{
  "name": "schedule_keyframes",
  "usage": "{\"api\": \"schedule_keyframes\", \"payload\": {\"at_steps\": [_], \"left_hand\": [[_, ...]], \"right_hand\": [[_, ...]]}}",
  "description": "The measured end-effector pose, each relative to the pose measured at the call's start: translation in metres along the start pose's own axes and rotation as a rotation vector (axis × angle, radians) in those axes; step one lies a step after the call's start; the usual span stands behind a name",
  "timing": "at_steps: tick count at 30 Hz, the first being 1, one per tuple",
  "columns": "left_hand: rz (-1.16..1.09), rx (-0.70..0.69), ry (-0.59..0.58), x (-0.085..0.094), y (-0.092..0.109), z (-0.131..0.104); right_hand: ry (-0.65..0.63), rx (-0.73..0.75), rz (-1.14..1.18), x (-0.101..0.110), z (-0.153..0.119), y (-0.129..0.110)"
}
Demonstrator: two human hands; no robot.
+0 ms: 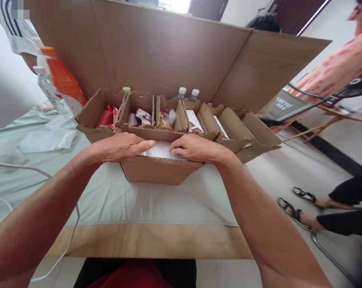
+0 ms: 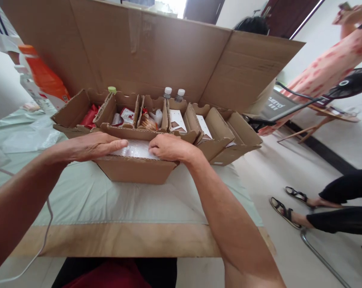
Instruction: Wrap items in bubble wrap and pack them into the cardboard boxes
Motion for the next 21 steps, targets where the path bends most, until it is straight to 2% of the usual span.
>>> {"api": "schedule_keyframes", "payload": {"at_steps": [2, 4, 6, 7, 9, 10, 12, 13, 14, 16, 18, 21], "left_hand": [[0.004, -0.044, 0.201, -0.004, 0.005, -0.016], [0.004, -0.088, 0.534, -0.019, 0.016, -0.043], [-0.023, -0.121, 0.845, -0.054, 0.029, -0.073], [-0.043, -0.114, 0.932, -0.078, 0.035, -0.085], [-0.108, -0.055, 0.931, -0.132, 0.039, -0.095], [-0.161, 0.008, 0.891, -0.156, 0.037, -0.094], [-0.258, 0.133, 0.840, -0.191, 0.025, -0.087], [-0.327, 0.177, 0.830, -0.199, 0.015, -0.081], [-0.404, 0.204, 0.838, -0.200, 0.005, -0.075], [-0.571, 0.198, 0.889, -0.188, -0.015, -0.061], [-0.702, 0.120, 0.932, -0.167, -0.031, -0.046], [-0.823, -0.053, 0.876, -0.142, -0.042, -0.021]], "right_hand": [[0.178, 0.042, 0.111, 0.001, -0.015, 0.001], [0.492, 0.017, 0.249, -0.003, -0.042, 0.004], [0.821, -0.058, 0.392, -0.020, -0.072, 0.010], [0.948, -0.100, 0.453, -0.035, -0.084, 0.013], [1.077, -0.166, 0.563, -0.070, -0.096, 0.020], [1.079, -0.183, 0.619, -0.089, -0.095, 0.023], [0.999, -0.181, 0.727, -0.123, -0.084, 0.025], [0.949, -0.173, 0.773, -0.136, -0.075, 0.025], [0.910, -0.165, 0.811, -0.146, -0.066, 0.024], [0.872, -0.153, 0.868, -0.156, -0.048, 0.019], [0.879, -0.138, 0.914, -0.157, -0.034, 0.015], [0.923, -0.099, 0.971, -0.151, -0.020, 0.011]]}}
Point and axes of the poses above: each hand's wrist, its own z-axis towards the middle knuckle, its own x-axis out of the back of the hand, y = z × x, the point moved 3 cm from there along z, towards the middle knuckle, and after that the axes turned 12 degrees about -y, right-handed, at the moved point
